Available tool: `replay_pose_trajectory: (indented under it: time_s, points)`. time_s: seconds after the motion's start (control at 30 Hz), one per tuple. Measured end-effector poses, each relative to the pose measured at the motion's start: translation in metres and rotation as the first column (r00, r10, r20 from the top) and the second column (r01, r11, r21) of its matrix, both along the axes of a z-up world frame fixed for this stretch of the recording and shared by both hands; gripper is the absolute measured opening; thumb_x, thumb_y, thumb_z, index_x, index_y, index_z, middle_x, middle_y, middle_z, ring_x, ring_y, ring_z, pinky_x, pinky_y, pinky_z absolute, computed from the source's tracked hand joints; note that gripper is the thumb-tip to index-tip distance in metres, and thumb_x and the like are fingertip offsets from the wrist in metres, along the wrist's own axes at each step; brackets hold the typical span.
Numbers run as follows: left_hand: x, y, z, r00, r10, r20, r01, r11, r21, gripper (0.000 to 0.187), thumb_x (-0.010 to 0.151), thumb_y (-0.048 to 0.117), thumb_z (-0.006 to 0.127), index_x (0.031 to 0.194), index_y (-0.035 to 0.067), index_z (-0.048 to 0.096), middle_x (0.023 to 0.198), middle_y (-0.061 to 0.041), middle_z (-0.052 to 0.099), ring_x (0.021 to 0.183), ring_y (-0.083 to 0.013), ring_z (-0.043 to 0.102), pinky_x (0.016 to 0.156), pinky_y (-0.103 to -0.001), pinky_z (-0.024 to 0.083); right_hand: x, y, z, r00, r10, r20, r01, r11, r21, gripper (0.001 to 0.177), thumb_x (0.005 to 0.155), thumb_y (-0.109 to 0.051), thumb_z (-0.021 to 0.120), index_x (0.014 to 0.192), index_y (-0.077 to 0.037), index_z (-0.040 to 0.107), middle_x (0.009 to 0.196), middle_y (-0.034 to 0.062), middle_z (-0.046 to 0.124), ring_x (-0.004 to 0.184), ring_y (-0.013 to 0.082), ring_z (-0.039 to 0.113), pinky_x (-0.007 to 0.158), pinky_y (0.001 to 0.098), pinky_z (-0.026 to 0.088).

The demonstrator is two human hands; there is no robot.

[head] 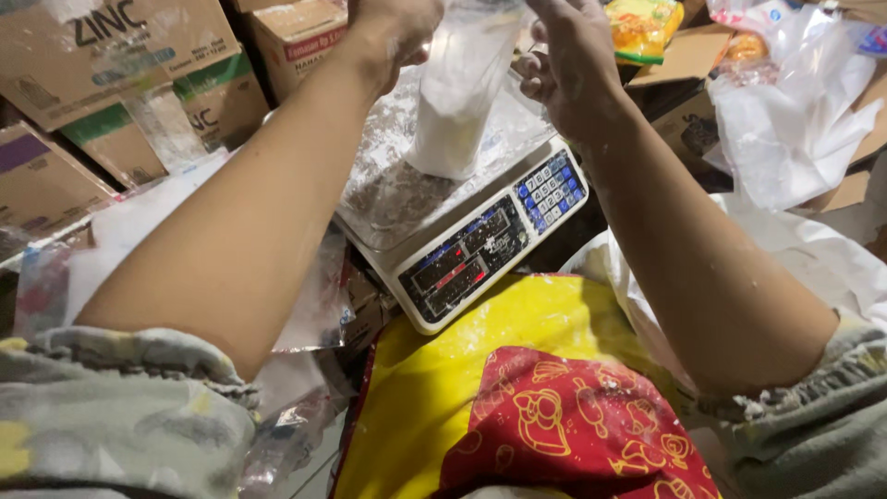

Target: The person scoops white powder from a large sack into small plastic bags, places each bag on a digital scale to check the weight, adjusts the contents as needed, and sets the filled bags aside. The process is repeated multiple times.

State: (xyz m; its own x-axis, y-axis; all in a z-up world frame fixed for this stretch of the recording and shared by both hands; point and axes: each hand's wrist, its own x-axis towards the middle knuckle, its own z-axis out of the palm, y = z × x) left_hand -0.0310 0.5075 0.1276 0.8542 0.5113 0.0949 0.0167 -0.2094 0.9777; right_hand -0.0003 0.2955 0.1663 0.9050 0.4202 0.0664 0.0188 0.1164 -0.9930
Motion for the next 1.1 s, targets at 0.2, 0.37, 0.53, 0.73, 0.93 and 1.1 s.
replay_pose_trajectory:
  time_s: [0.2, 0.37, 0.53, 0.73, 0.93, 1.1]
  points:
    - [-0.029, -0.018, -0.036, 0.956, 0.211, 0.202, -0.192, 0.975, -0.111, 0.033, 0.086, 0.039, 0.068, 0.087, 0.008, 0.056, 0.08, -0.005, 0.066, 0.071, -0.0172, 0.064, 0.061, -0.036, 0.056, -0.031, -0.023, -0.032, 0.99, -0.119, -0.075, 0.119, 0.993, -0.002, 0.045, 0.091, -0.037, 0.073, 0.124, -0.017, 0.05, 0.11, 0.0061, 0.052, 0.079, 0.0151, 0.051, 0.067, 0.0328, 0.046]
    - [-0.057, -0.042, -0.074, 0.815, 0.415, 0.404, -0.471, 0.881, 0.046, 0.036, 0.096, 0.036, 0.061, 0.094, 0.001, 0.052, 0.088, -0.014, 0.067, 0.081, -0.0223, 0.065, 0.075, -0.042, 0.057, -0.043, -0.037, -0.071, 0.98, -0.105, -0.17, 0.087, 0.99, -0.11, 0.03, 0.089, -0.015, 0.07, 0.116, -0.013, 0.056, 0.1, 0.0051, 0.056, 0.079, 0.0164, 0.053, 0.071, 0.0341, 0.046]
    - [-0.096, -0.065, -0.09, 0.938, 0.313, 0.149, -0.318, 0.948, 0.011, 0.023, 0.088, 0.025, 0.055, 0.101, 0.009, 0.066, 0.091, -0.008, 0.075, 0.078, -0.0154, 0.071, 0.07, -0.035, 0.06, -0.048, -0.047, -0.106, 0.955, 0.06, -0.292, -0.069, 0.997, -0.019, 0.026, 0.087, 0.006, 0.059, 0.11, -0.004, 0.064, 0.089, 0.0132, 0.068, 0.069, 0.0173, 0.065, 0.062, 0.0302, 0.055]
    - [-0.131, -0.091, -0.085, 0.962, 0.153, -0.225, -0.157, 0.988, -0.002, 0.043, 0.101, 0.035, 0.054, 0.081, 0.002, 0.073, 0.071, -0.01, 0.074, 0.061, -0.0217, 0.072, 0.067, -0.038, 0.06, -0.066, -0.061, -0.125, 0.964, 0.138, -0.226, -0.166, 0.98, -0.109, 0.015, 0.1, -0.016, 0.071, 0.093, -0.003, 0.068, 0.062, 0.0023, 0.057, 0.042, 0.0072, 0.045, 0.037, 0.023, 0.033]
    - [-0.105, -0.117, -0.106, 0.97, 0.143, -0.199, -0.109, 0.979, 0.174, 0.053, 0.106, 0.04, 0.041, 0.076, 0.011, 0.074, 0.074, -0.013, 0.075, 0.067, -0.0253, 0.074, 0.068, -0.043, 0.057, -0.077, -0.071, -0.13, 0.975, 0.005, -0.22, -0.047, 0.982, -0.184, 0.06, 0.105, -0.04, 0.058, 0.052, -0.017, 0.041, 0.044, -0.0053, 0.035, 0.031, 0.0077, 0.025, 0.031, 0.0286, 0.015]
    - [-0.06, -0.176, -0.137, 0.997, -0.061, 0.049, 0.047, 0.965, 0.26, 0.034, 0.096, 0.024, 0.052, 0.081, 0.002, 0.073, 0.084, -0.027, 0.07, 0.082, -0.0418, 0.072, 0.073, -0.05, 0.055, -0.066, -0.107, -0.124, 0.995, -0.07, -0.068, 0.058, 0.985, -0.165, 0.059, 0.106, -0.041, 0.056, 0.054, -0.017, 0.044, 0.045, -0.005, 0.038, 0.033, 0.008, 0.029, 0.031, 0.0288, 0.02]
